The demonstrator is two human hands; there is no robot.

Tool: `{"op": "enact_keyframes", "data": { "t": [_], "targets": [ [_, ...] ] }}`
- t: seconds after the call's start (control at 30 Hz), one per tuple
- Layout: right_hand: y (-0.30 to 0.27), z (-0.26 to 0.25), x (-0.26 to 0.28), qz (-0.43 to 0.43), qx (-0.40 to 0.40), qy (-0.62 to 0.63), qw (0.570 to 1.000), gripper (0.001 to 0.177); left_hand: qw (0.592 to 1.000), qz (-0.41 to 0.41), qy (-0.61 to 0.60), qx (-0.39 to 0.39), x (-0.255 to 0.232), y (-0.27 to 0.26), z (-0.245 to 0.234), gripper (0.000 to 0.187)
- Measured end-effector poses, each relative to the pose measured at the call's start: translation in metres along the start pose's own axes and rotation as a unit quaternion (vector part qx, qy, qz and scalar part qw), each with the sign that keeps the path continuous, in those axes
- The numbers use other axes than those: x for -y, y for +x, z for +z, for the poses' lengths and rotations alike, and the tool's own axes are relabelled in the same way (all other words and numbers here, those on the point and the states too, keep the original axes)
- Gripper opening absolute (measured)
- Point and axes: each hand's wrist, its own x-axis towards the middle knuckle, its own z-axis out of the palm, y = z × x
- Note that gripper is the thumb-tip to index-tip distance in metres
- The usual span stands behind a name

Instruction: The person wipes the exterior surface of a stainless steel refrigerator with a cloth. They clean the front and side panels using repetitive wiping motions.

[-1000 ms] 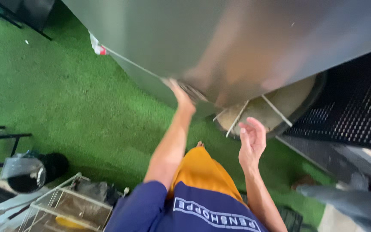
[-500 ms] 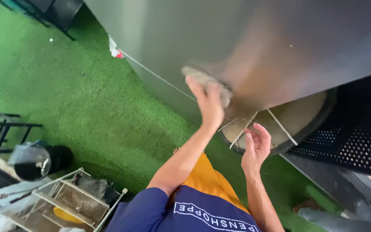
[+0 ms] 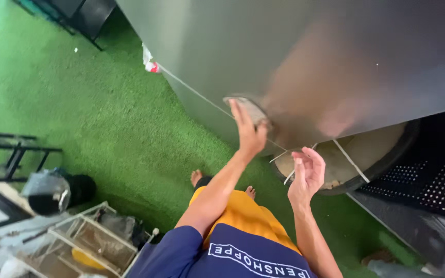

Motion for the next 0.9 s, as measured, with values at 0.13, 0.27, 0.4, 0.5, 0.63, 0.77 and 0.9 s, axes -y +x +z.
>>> {"op": "enact_keyframes", "data": {
  "t": [0.13,0.27,0.4,0.5,0.63,0.77,0.9],
  "targets": [
    [0.002,0.020,0.000,-0.019,-0.041,-0.011,0.999,0.030,0.985,-0.127,-0.114,-0.026,0.036,0.037,-0.027,0.089],
    [-0.008,0.072,-0.007,-0.021,-0.083,-0.033,0.996,0.028,0.935,-0.285,-0.201,-0.059,0.105,0.082,-0.060,0.080],
    [-0.017,0.123,-0.018,-0.020,-0.063,-0.065,0.996,0.029,0.727,-0.550,-0.388,-0.136,0.199,0.137,-0.086,0.035],
    [-0.026,0.145,-0.024,-0.004,-0.072,-0.048,0.996,0.031,0.661,-0.581,-0.450,-0.150,0.246,0.165,-0.107,0.034],
    [-0.043,0.156,-0.027,0.031,-0.140,-0.032,0.989,0.033,0.763,-0.484,-0.405,-0.144,0.223,0.179,-0.105,0.030],
    [-0.044,0.164,-0.028,-0.010,-0.168,-0.023,0.985,0.033,0.961,-0.134,-0.200,-0.137,0.126,0.166,-0.085,0.051],
    [-0.037,0.182,-0.030,-0.024,-0.171,-0.048,0.984,0.032,0.968,0.250,0.006,-0.012,0.043,0.142,-0.098,0.046]
  ]
}}
